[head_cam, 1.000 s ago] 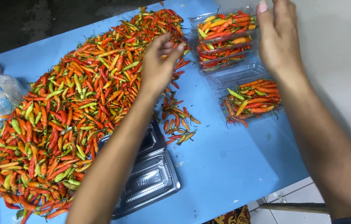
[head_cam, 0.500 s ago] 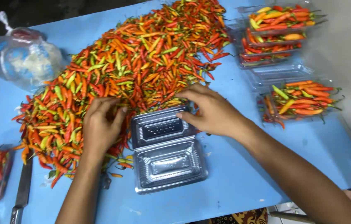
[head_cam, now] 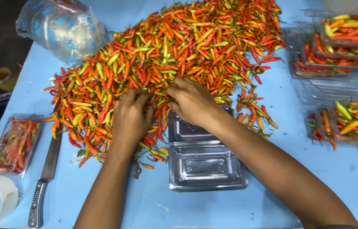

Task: The person picks up fresh chilies from a large pile and places them into small plastic containers by hand.

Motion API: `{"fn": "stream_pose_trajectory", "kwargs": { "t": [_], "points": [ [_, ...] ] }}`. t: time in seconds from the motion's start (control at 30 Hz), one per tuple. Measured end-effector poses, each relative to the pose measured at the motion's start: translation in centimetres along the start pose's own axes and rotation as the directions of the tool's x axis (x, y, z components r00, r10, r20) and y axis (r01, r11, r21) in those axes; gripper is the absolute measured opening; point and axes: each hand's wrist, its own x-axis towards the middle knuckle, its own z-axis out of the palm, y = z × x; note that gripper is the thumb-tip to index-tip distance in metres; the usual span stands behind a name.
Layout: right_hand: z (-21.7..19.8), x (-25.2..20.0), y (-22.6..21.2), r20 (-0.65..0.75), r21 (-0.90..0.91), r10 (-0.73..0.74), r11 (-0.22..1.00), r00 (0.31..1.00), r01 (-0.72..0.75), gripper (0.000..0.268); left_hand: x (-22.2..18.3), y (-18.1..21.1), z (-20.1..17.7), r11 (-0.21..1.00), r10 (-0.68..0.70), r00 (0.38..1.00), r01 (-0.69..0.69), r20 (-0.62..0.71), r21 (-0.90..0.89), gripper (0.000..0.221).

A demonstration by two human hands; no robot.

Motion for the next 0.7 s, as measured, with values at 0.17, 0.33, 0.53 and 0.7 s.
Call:
{"fn": "stream_pose_trajectory", "kwargs": {
  "t": [0.17, 0.33, 0.53, 0.7],
  "points": [
    [1.1, 2.9, -0.3, -0.027, -0.116, -0.099, 0.989, 0.995, 0.095, 0.018, -0.2, -0.2, 0.7, 1.0, -0.011, 1.0, 0.011, -0.008, 0.004, 0.025],
    [-0.1, 3.7, -2.0, 0.024, -0.173, -0.044, 0.984, 0.999, 0.047, 0.029, -0.1, -0.2, 0.6, 0.999, -0.025, 1.0, 0.025, 0.003, -0.03, 0.021],
    [-0.7, 4.4, -2.7, 0.068, -0.268, -0.029, 0.962, 0.997, 0.046, 0.035, 0.2, -0.1, -0.1, 0.997, -0.036, 0.999, 0.036, 0.003, -0.072, 0.023],
    [-1.0, 5.1, -2.8, 0.042, -0.284, -0.074, 0.955, 0.996, 0.083, 0.04, 0.3, 0.1, -0.8, 0.991, -0.053, 0.998, 0.054, 0.016, -0.118, 0.029]
  ]
}}
